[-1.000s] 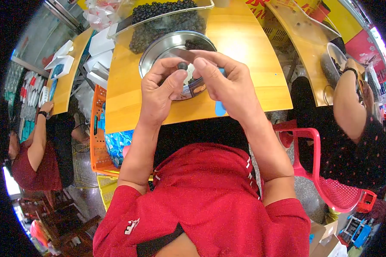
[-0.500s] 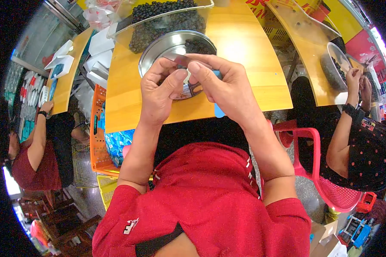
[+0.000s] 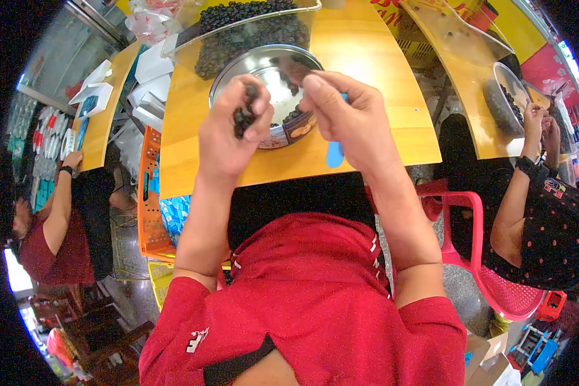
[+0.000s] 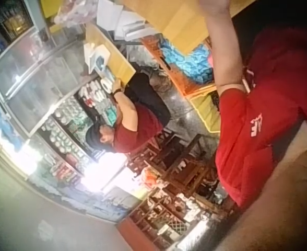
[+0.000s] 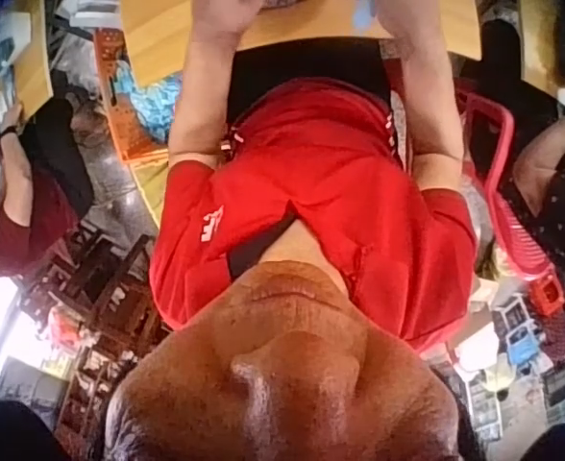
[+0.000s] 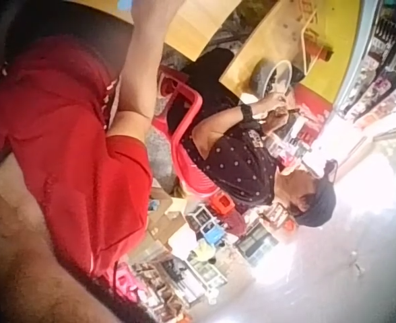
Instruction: The person is using a small knife to remove seeds or pits from dark fruits (likely dates).
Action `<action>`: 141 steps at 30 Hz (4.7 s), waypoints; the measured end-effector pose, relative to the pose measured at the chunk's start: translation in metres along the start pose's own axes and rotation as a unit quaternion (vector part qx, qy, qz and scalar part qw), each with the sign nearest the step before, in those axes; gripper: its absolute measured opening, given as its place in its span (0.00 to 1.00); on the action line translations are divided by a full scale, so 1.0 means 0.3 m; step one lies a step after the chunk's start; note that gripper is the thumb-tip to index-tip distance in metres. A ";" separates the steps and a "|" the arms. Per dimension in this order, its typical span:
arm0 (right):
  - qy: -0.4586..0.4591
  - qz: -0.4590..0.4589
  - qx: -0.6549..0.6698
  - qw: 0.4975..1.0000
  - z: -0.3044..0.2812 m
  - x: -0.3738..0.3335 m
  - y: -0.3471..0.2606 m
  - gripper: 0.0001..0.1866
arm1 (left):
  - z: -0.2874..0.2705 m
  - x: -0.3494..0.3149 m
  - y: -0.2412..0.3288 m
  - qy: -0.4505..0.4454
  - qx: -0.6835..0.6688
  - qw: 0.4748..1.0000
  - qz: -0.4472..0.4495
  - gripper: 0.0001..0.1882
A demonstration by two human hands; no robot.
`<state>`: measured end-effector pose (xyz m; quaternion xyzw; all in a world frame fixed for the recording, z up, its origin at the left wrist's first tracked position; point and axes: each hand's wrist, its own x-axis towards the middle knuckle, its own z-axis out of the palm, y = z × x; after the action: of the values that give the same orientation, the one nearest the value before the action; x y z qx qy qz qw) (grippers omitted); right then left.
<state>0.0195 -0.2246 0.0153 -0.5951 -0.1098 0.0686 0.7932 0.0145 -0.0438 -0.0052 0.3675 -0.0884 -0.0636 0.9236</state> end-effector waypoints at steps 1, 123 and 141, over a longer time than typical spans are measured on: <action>0.014 -0.004 0.015 1.000 -0.013 0.002 -0.005 0.13 | -0.016 0.013 0.015 0.001 0.002 1.000 0.000 0.10; 0.011 0.004 0.105 0.994 -0.127 0.035 0.036 0.11 | -0.164 0.283 0.017 -0.271 0.782 0.551 -0.105 0.13; 0.043 0.025 0.067 0.996 0.016 0.041 0.054 0.14 | 0.014 0.063 0.037 -0.093 0.389 0.917 -0.005 0.13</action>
<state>0.0304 -0.2126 0.0021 -0.5455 -0.0557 0.0701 0.8333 0.0327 -0.0420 0.0077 0.6903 -0.1900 -0.0625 0.6953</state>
